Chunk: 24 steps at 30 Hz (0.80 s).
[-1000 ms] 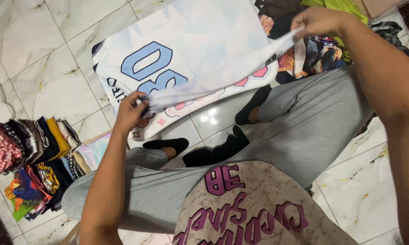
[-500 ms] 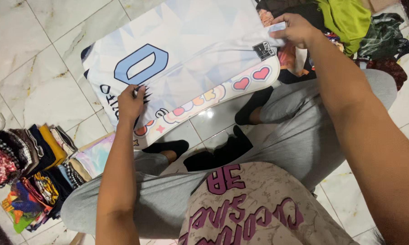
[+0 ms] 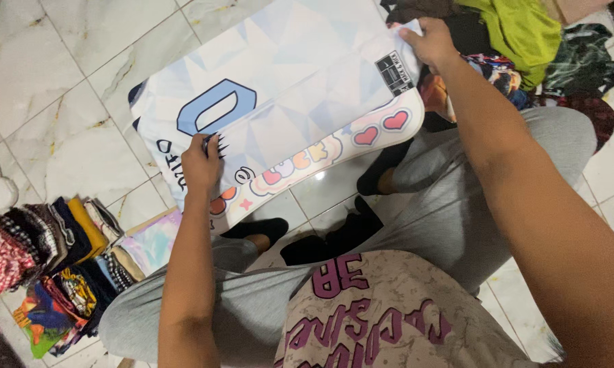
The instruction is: The person folds a white sleeveless shirt on a small white folding board, smoothing and aligning the fabric, then folds it into a compact rectangle and places it on the floor.
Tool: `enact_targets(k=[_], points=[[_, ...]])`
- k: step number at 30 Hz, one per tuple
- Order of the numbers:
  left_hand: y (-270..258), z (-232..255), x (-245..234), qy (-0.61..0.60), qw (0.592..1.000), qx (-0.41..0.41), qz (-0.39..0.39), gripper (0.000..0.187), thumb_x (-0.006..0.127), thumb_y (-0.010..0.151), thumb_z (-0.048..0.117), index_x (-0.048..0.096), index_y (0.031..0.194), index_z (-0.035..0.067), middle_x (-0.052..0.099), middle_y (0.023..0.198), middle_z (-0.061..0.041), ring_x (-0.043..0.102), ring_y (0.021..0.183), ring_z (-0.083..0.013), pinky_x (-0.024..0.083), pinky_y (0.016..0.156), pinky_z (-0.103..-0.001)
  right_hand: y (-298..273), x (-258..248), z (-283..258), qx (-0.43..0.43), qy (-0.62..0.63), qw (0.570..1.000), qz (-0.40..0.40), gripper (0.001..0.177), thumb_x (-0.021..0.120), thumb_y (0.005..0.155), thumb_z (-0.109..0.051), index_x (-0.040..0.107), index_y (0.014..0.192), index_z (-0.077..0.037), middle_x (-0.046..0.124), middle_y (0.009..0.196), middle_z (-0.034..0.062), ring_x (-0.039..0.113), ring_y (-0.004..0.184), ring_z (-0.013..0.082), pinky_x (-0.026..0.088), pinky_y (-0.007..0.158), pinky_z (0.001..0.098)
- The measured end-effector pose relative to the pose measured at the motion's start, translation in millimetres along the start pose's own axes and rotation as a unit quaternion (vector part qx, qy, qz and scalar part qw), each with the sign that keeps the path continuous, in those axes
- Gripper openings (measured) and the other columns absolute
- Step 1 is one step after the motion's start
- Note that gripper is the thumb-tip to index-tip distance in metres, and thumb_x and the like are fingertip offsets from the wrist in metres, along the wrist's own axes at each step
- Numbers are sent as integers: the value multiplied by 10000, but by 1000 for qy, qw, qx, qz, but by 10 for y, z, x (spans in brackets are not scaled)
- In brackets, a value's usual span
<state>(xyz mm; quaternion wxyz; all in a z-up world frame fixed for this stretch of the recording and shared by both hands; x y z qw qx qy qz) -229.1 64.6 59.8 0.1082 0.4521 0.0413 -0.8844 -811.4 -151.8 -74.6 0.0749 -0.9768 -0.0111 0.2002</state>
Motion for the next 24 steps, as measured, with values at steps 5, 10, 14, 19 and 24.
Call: enact_targets(k=[5, 10, 14, 19, 24], points=[[24, -19, 39, 30, 1000, 5, 0, 289, 655, 1043, 315, 672, 1014, 28, 692, 755, -218, 671, 685, -426, 502, 619, -491, 10, -93, -38, -45, -103, 993, 39, 313, 774, 1030, -278, 732, 1051, 32, 745, 919, 141, 698, 776, 178, 542, 708, 339], [24, 134, -53, 74, 997, -14, -6, 337, 671, 1007, 353, 658, 1048, 19, 701, 799, -227, 677, 737, -436, 505, 646, -513, 52, 25, 52, -24, -103, 992, 65, 429, 729, 1018, -406, 726, 1089, 17, 749, 997, 184, 715, 872, 238, 551, 792, 384], [-77, 448, -151, 172, 983, 34, 49, 375, 701, 933, 310, 649, 1114, -14, 689, 1048, -257, 628, 996, -448, 456, 833, -568, -47, 131, 262, 119, -89, 989, 6, 523, 603, 1023, -513, 691, 1196, -27, 714, 1141, 190, 692, 998, 260, 532, 873, 425], [-90, 1189, 510, 122, 958, 251, -60, 290, 647, 947, 191, 642, 1189, 30, 594, 1370, -199, 500, 1359, -403, 361, 1193, -560, -345, 292, 686, 445, 92, 881, -127, 640, 391, 1051, -586, 599, 1304, -35, 684, 1166, 239, 666, 1037, 399, 515, 916, 625], [-122, 2254, 1542, 66, 925, 364, -89, 552, 650, 970, 253, 535, 1480, 73, 372, 1615, -231, 283, 1527, -431, 180, 1252, -604, -369, 489, 798, 447, 474, 754, -83, 409, 635, 1111, -287, 546, 1341, 40, 691, 1212, 201, 677, 1136, 327, 576, 1031, 565]])
Point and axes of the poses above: each hand's wrist, its own y-axis towards the middle knuckle, its own x-axis out of the palm, z = x × y, the point moved 6 cm from there along y, towards the middle knuckle
